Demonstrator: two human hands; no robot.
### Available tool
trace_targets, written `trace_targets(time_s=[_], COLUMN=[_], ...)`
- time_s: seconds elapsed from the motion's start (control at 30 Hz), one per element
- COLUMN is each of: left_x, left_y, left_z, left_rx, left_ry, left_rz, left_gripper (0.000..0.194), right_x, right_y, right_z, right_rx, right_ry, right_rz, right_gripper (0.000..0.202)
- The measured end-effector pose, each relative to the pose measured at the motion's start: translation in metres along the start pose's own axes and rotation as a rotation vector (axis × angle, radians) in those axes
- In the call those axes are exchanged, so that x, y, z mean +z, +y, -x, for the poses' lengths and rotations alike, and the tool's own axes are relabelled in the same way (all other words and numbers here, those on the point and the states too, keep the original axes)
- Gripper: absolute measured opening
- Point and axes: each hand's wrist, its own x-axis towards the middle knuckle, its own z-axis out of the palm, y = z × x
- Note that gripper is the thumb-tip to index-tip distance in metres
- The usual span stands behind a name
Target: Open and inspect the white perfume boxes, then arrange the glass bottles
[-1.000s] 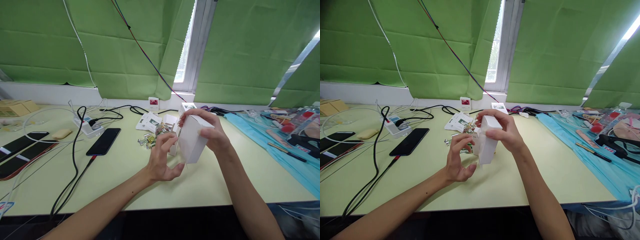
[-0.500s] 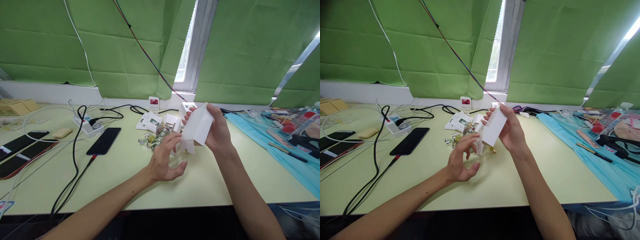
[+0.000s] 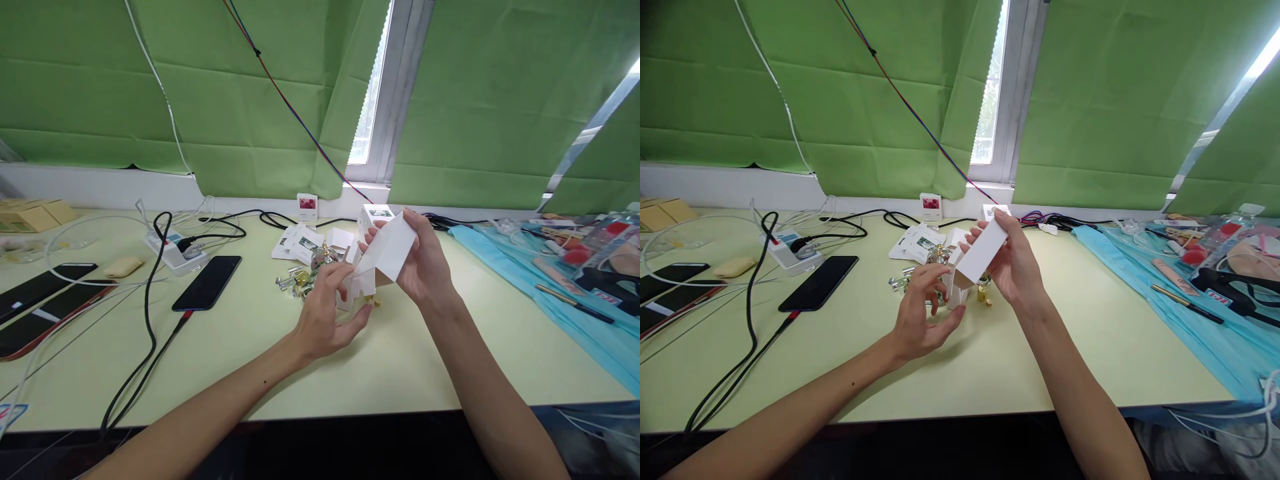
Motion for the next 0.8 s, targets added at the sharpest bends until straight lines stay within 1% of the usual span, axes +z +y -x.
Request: trace_targets(time_s=[0.1,0.23,0.37,0.57,0.67,0.8], left_x=[0.0,0.0,0.001,0.0,-0.001,-0.002], left_y=[-0.001,-0.002,-0.003,-0.001,-0.001,-0.003], left_z=[-0.001,-0.002,-0.005,-0.009,-0.009,-0.009], left_rx=[-0.009,-0.014,0.058,0.12,0.123,0.146], left_ry=[0.019,0.034,0.072,0.104,0.12,0.129], left_rz=[-0.007,0.019,0.012,-0.031,-0.052,-0.103], left_gripper=[0.062,0.075,0.085,0.083,0.078,0.072], right_x=[0.001,0.006,0.01,0.012,0.012,0.012], right_y=[0.002,0.005,0.009,0.014,0.014,0.013], right_z=[0.001,0.004,0.007,0.011,0.012,0.012], right_rx=[0.007,-0.01,0.005,0.014,-0.003,-0.04], right_ry=[-0.02,-0.045,-0.059,-0.101,-0.139,-0.155], right_rz=[0.013,0.06,0.065,0.063,0.105,0.142], right_gripper=[0.042,0.041,0.036,0.032,0.034,0.034])
